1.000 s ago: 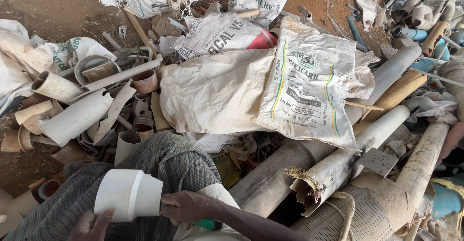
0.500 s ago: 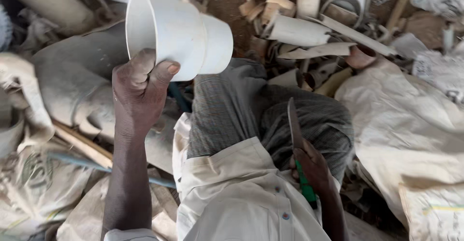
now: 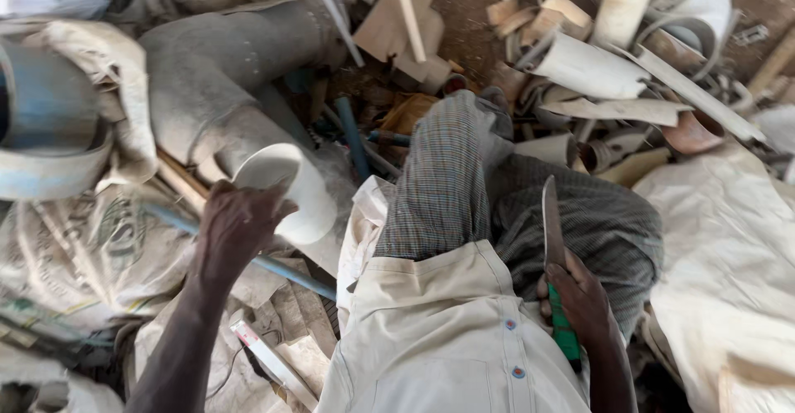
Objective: The person uses a knife to cut a long flat plastic sheet into smaller pieces, then cuts a white plastic funnel-like object. The person works while sitting on the ground in a cluttered area with plastic waste and sacks.
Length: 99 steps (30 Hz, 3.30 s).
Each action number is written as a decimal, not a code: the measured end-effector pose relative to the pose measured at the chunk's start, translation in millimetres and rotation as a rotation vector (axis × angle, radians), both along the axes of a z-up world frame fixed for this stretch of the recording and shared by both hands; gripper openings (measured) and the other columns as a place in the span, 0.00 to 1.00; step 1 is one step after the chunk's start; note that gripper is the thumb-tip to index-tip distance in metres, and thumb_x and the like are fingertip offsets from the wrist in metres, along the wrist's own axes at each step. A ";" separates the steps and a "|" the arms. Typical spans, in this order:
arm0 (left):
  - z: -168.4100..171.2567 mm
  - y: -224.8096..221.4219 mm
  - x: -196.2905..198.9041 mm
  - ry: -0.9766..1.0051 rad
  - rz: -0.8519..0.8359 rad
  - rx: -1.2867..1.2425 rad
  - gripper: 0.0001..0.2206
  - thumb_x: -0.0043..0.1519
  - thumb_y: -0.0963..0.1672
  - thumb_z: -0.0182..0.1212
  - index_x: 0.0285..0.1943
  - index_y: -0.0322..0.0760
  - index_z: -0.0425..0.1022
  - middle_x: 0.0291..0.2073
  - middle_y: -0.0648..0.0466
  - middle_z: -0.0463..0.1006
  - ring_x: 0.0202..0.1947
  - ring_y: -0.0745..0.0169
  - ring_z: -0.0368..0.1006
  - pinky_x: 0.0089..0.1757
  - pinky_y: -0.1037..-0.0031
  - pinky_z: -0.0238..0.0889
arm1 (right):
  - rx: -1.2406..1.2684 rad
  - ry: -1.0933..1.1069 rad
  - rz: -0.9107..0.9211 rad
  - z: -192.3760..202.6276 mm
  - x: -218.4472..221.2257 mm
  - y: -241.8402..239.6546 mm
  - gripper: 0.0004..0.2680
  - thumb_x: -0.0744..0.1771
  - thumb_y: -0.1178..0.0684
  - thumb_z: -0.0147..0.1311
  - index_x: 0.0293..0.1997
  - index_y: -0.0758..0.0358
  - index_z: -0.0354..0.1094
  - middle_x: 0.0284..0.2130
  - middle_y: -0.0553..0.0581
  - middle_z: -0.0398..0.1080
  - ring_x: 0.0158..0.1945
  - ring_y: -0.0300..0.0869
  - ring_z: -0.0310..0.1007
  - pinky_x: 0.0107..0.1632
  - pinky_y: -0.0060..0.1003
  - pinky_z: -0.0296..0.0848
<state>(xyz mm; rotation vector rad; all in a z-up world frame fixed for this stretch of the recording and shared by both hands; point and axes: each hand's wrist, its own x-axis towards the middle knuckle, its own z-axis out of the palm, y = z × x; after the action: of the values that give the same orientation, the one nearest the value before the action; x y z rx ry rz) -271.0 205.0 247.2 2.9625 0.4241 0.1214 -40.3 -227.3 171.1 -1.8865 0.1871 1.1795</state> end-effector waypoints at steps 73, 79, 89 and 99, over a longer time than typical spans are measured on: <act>-277.5 -250.1 269.1 0.199 0.467 -2.084 0.42 0.63 0.62 0.45 0.83 0.45 0.37 0.81 0.51 0.32 0.79 0.50 0.27 0.73 0.49 0.32 | 0.046 -0.130 0.030 -126.0 21.6 -54.4 0.28 0.69 0.46 0.49 0.78 0.47 0.36 0.27 0.59 0.72 0.25 0.42 0.71 0.36 0.45 0.76; -287.2 -251.7 271.8 0.049 0.321 -2.270 0.48 0.60 0.64 0.53 0.80 0.39 0.35 0.78 0.41 0.41 0.78 0.39 0.41 0.68 0.46 0.46 | -0.089 -0.079 -0.020 -138.5 42.6 -65.3 0.28 0.69 0.42 0.49 0.79 0.46 0.38 0.27 0.61 0.72 0.20 0.44 0.59 0.29 0.48 0.68; -291.9 -246.3 269.3 0.125 0.411 -2.045 0.52 0.62 0.65 0.53 0.81 0.31 0.31 0.79 0.39 0.39 0.78 0.38 0.37 0.71 0.44 0.45 | -0.173 -0.383 0.278 -134.1 75.6 -58.9 0.28 0.68 0.43 0.46 0.78 0.54 0.38 0.54 0.62 0.74 0.39 0.45 0.84 0.46 0.43 0.83; -251.9 -244.9 263.7 -0.051 0.214 -2.027 0.41 0.60 0.63 0.54 0.73 0.33 0.56 0.60 0.49 0.68 0.58 0.56 0.67 0.58 0.56 0.67 | -0.310 -0.332 0.270 -134.4 81.7 -56.7 0.28 0.69 0.41 0.46 0.80 0.52 0.40 0.49 0.65 0.75 0.38 0.54 0.83 0.45 0.48 0.82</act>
<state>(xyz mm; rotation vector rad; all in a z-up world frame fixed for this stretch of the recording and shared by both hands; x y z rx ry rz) -7.3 -39.9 -4.7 0.9223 0.4071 -0.1479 41.5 -284.0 36.7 -2.4093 -0.0764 1.0335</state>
